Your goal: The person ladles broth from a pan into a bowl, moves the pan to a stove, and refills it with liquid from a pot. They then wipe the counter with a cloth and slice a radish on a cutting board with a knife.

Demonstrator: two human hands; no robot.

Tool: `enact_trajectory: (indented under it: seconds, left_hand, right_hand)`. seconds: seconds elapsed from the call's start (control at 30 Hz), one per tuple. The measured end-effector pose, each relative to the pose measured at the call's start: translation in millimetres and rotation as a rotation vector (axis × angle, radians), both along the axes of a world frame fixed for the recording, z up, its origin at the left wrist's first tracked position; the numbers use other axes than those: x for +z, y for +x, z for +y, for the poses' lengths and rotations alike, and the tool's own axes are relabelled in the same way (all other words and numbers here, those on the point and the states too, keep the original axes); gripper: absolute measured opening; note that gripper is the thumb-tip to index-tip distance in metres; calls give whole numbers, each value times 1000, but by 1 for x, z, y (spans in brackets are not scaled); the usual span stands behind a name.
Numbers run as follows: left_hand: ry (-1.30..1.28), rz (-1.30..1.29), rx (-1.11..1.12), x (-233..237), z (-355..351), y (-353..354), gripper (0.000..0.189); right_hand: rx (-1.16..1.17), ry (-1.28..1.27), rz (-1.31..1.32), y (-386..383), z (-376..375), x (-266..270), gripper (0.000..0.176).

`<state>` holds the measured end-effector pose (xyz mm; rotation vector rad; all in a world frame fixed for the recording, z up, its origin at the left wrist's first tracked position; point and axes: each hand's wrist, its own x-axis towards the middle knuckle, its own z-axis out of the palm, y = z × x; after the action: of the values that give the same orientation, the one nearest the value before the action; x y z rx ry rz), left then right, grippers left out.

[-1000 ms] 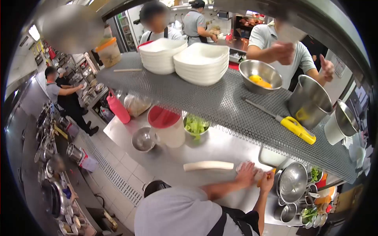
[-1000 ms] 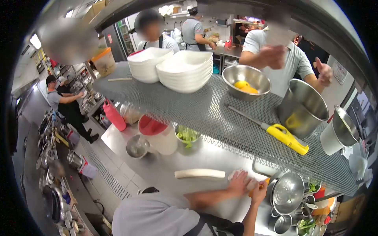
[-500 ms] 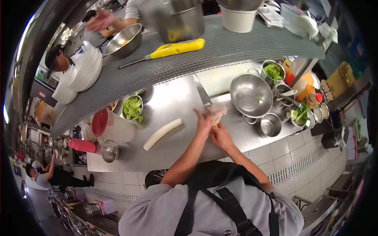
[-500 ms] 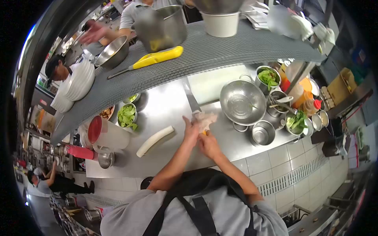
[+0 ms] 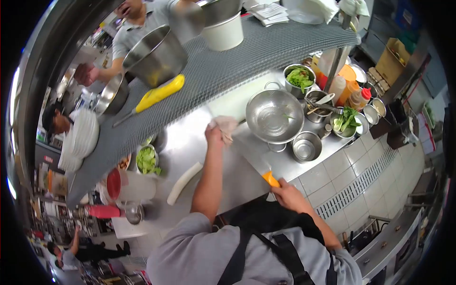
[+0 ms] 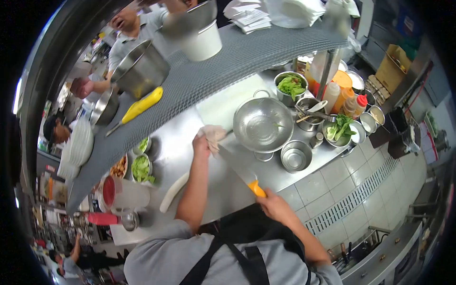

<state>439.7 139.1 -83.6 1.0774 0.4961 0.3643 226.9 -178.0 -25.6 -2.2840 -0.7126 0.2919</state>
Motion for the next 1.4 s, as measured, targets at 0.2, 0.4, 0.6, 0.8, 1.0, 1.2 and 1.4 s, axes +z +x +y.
enact_trajectory:
  seconds: [0.2, 0.4, 0.6, 0.8, 1.0, 1.2, 1.4]
  left_hand:
    - [930, 170, -568, 78, 19, 78, 64]
    - [1617, 490, 125, -74, 11, 196, 63]
    - [1567, 210, 16, -87, 18, 349, 43]
    - [1441, -400, -647, -82, -56, 367, 48]
    - [1444, -588, -787, -55, -100, 328, 53]
    - [1244, -594, -1257, -15, -65, 261, 52]
    - [1358, -321, -1231, -12, 29, 141, 45]
  right_hand:
    - [-206, -26, 255, -50, -27, -27, 19]
    - [-363, 15, 323, -78, 3, -33, 22]
    - [-482, 3, 500, -98, 22, -34, 25]
    - [-633, 33, 607, -126, 35, -26, 23]
    - [-643, 85, 673, -118, 31, -12, 27]
    - [-589, 60, 682, -110, 19, -2, 24]
    - [-567, 105, 489, -113, 5, -5, 25]
